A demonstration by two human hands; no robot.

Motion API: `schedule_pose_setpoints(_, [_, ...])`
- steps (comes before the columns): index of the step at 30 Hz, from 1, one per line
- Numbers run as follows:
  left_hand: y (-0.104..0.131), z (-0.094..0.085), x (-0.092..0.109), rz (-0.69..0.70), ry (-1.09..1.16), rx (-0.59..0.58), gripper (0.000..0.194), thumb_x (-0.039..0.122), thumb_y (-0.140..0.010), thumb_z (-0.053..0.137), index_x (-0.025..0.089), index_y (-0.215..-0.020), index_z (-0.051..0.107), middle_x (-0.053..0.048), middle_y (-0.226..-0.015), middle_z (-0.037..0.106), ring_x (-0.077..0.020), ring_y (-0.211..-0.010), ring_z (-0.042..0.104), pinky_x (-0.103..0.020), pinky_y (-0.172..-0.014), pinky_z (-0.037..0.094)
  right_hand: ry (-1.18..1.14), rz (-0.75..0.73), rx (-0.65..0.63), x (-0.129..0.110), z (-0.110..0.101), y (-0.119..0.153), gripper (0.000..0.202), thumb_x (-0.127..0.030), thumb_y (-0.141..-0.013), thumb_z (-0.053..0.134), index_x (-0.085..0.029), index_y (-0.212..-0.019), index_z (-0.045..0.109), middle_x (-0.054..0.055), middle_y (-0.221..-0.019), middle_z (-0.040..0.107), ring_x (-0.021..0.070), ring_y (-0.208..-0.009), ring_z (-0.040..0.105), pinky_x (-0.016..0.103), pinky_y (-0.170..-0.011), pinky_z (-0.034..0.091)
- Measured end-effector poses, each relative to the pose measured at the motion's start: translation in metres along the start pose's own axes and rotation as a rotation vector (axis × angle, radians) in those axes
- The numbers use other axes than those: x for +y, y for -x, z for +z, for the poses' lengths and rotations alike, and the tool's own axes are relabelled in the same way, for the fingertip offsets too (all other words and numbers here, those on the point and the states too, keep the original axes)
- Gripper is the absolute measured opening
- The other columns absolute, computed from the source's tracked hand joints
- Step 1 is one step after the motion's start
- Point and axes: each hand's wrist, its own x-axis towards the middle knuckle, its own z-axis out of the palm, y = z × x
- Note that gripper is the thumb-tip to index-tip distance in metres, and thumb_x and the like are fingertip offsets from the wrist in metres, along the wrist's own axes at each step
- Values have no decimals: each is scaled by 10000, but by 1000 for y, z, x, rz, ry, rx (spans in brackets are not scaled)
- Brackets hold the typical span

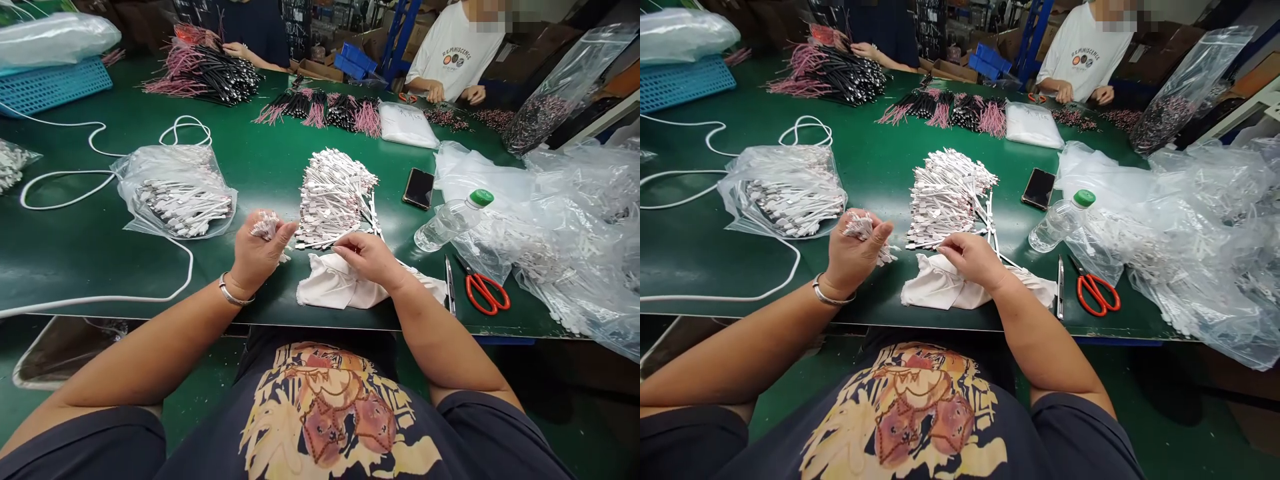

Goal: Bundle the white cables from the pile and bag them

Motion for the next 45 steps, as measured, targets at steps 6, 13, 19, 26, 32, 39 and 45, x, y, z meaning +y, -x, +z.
schedule_pose_setpoints(6, [-5,3,-5,-182,38,-45,252,394,-762,665,187,-697,537,50,-538,492,-82,-491,456,-233,-566,424,-40,6,18,2,3,1,160,-298,-846,562,-186,-824,674,31,-780,667,158,-726,577,289,-688,417])
schedule_pose_setpoints(13, [-19,17,35,-516,667,64,348,425,-728,696,190,-590,480,79,-445,387,-66,-423,409,-253,-570,479,-884,432,215,-43,34,0,391,-514,-852,507,-250,-1131,578,42,-1149,607,181,-1047,562,334,-879,450])
schedule_pose_setpoints(19, [1,36,54,-431,692,38,256,354,-742,699,189,-650,526,49,-549,493,-72,-506,483,-221,-541,430,-1368,476,267,-90,69,-7,491,-602,-870,382,-208,-1071,593,53,-1136,629,199,-1100,559,365,-953,444])
schedule_pose_setpoints(26, [18,8,42,-177,240,-68,159,347,-803,635,208,-794,559,36,-619,521,-84,-496,460,-229,-484,380,-1267,594,324,-82,69,9,437,-501,-867,487,-264,-1234,495,32,-1369,469,179,-1258,453,366,-1053,368])
schedule_pose_setpoints(32, [20,-14,15,-155,-60,-105,193,357,-791,643,177,-770,575,26,-645,544,-91,-571,487,-224,-579,410,-1116,571,272,-71,63,17,469,-486,-832,523,-233,-1226,490,77,-1288,515,183,-1183,505,328,-976,429])
schedule_pose_setpoints(39, [19,-15,15,-244,53,-93,212,376,-825,598,167,-848,576,-1,-672,605,-109,-607,562,-230,-594,449,-1074,516,249,-67,68,20,407,-399,-784,623,-204,-1135,556,72,-1249,564,177,-1169,514,332,-1018,387])
schedule_pose_setpoints(45, [5,-21,53,-326,290,-366,242,403,-817,605,184,-918,634,-59,-818,699,-168,-720,655,-271,-618,519,-988,253,-185,-67,51,10,553,-342,-734,706,-270,-1252,525,36,-1341,515,201,-1273,434,377,-1057,351])
